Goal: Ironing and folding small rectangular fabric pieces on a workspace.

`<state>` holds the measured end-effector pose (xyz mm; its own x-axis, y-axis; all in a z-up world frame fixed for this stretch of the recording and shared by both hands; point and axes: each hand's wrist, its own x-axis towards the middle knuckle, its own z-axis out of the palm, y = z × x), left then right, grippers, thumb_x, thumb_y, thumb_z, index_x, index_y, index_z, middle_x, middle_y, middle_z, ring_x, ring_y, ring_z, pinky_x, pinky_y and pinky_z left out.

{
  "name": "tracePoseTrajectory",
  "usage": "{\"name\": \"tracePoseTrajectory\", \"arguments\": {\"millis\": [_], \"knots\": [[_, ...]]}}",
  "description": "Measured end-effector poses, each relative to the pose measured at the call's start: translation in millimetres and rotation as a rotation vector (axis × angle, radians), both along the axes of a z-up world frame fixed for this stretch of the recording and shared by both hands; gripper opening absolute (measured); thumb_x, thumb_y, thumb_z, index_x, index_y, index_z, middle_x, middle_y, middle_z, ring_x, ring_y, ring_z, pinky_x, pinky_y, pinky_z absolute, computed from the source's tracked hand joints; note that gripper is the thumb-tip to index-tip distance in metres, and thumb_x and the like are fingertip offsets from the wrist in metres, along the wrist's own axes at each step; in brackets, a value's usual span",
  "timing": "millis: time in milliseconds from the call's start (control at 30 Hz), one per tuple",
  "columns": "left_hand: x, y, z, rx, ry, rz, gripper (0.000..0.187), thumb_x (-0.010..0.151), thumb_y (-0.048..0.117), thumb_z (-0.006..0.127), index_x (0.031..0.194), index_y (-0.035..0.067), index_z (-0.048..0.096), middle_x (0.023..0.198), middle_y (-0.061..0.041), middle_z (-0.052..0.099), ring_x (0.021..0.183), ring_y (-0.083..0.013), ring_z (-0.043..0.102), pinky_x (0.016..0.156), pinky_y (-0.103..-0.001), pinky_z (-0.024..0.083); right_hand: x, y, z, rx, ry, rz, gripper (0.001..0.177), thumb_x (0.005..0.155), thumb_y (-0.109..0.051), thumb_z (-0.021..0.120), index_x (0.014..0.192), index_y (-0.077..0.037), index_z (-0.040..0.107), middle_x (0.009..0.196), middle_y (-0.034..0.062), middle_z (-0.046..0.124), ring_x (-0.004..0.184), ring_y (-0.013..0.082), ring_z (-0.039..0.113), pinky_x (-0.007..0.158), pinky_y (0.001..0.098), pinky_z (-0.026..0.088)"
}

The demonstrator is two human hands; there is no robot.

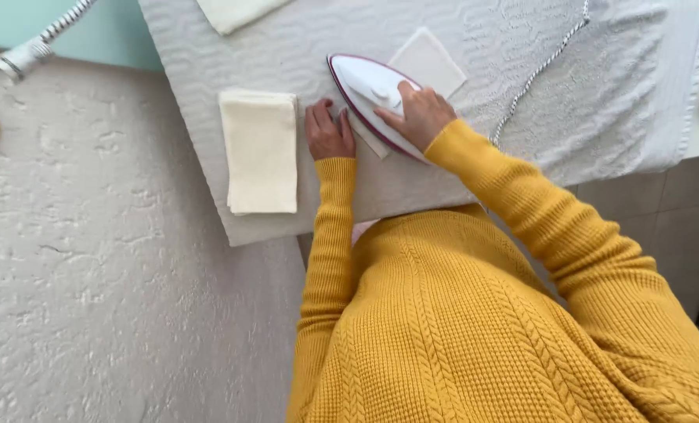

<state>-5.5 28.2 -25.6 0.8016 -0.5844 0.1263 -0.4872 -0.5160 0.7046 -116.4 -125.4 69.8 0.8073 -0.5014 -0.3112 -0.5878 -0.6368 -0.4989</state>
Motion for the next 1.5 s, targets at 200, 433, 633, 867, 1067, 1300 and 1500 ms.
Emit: {"name": "tracePoseTrajectory", "arguments": {"millis": [200, 433, 633, 867, 1067, 1300, 1500], "knots": [[-14, 20, 21, -0.145, 0.131, 0.007, 0.025, 0.100, 0.005, 0.058, 0.124, -0.002, 0.055, 0.118, -0.020, 0.058, 0.108, -0.0374, 0.060, 0.095, -0.046, 0.050, 35, 9, 42, 0.139, 0.246, -0.123, 0.060, 0.100, -0.051, 0.063, 0.115, 0.007, 0.061, 0.091, 0.0293, 0.073, 0.088, 0.0415, 0.074, 0.077, 0.0494, 0.061], [-45, 50, 22, -0.099, -0.082, -0.045, 0.032, 0.098, 0.000, 0.053, 0.130, 0.001, 0.054, 0.132, -0.022, 0.054, 0.127, -0.0394, 0.052, 0.111, -0.050, 0.043, 18, 21, 12, 0.023, 0.170, -0.078, 0.059, 0.099, -0.048, 0.067, 0.109, 0.010, 0.061, 0.092, 0.0335, 0.070, 0.086, 0.0450, 0.072, 0.071, 0.0507, 0.060], [-48, 47, 9, 0.050, -0.220, -0.075, 0.046, 0.103, 0.001, 0.046, 0.148, -0.006, 0.042, 0.156, -0.022, 0.041, 0.151, -0.0376, 0.034, 0.128, -0.052, 0.027, -2, 22, -12, -0.016, 0.122, 0.008, 0.056, 0.101, -0.044, 0.065, 0.110, 0.011, 0.063, 0.093, 0.0306, 0.071, 0.067, 0.0333, 0.075, 0.053, 0.0446, 0.061], [-59, 54, 0, 0.214, -0.245, -0.104, 0.054, 0.106, 0.001, 0.045, 0.157, -0.005, 0.029, 0.167, -0.020, 0.026, 0.158, -0.0343, 0.022, 0.132, -0.050, 0.020, 19, 31, 15, 0.049, 0.230, -0.050, 0.060, 0.102, -0.046, 0.062, 0.121, 0.011, 0.060, 0.079, 0.0246, 0.073, 0.061, 0.0296, 0.073, 0.051, 0.0415, 0.060], [-54, 52, -2, 0.203, -0.248, -0.090, 0.055, 0.106, 0.000, 0.045, 0.158, -0.005, 0.027, 0.168, -0.019, 0.025, 0.158, -0.0328, 0.021, 0.133, -0.049, 0.020, 25, 32, 4, -0.036, 0.144, 0.000, 0.059, 0.101, -0.045, 0.065, 0.117, 0.012, 0.061, 0.080, 0.0244, 0.072, 0.063, 0.0305, 0.073, 0.055, 0.0418, 0.061], [-55, 52, -6, 0.181, -0.218, -0.108, 0.059, 0.103, -0.004, 0.044, 0.159, -0.005, 0.024, 0.169, -0.018, 0.021, 0.159, -0.0332, 0.018, 0.133, -0.049, 0.017, -2, 36, -2, -0.023, 0.132, 0.012, 0.058, 0.102, -0.042, 0.065, 0.119, 0.014, 0.060, 0.076, 0.0230, 0.071, 0.056, 0.0278, 0.073, 0.050, 0.0397, 0.061], [-58, 53, 1, 0.166, -0.175, -0.122, 0.062, 0.102, -0.002, 0.045, 0.160, -0.004, 0.022, 0.169, -0.018, 0.018, 0.159, -0.0330, 0.016, 0.133, -0.048, 0.016, 23, 34, -8, 0.013, 0.173, -0.037, 0.062, 0.105, -0.045, 0.062, 0.124, 0.014, 0.059, 0.081, 0.0227, 0.073, 0.056, 0.0269, 0.071, 0.049, 0.0380, 0.061]]}}
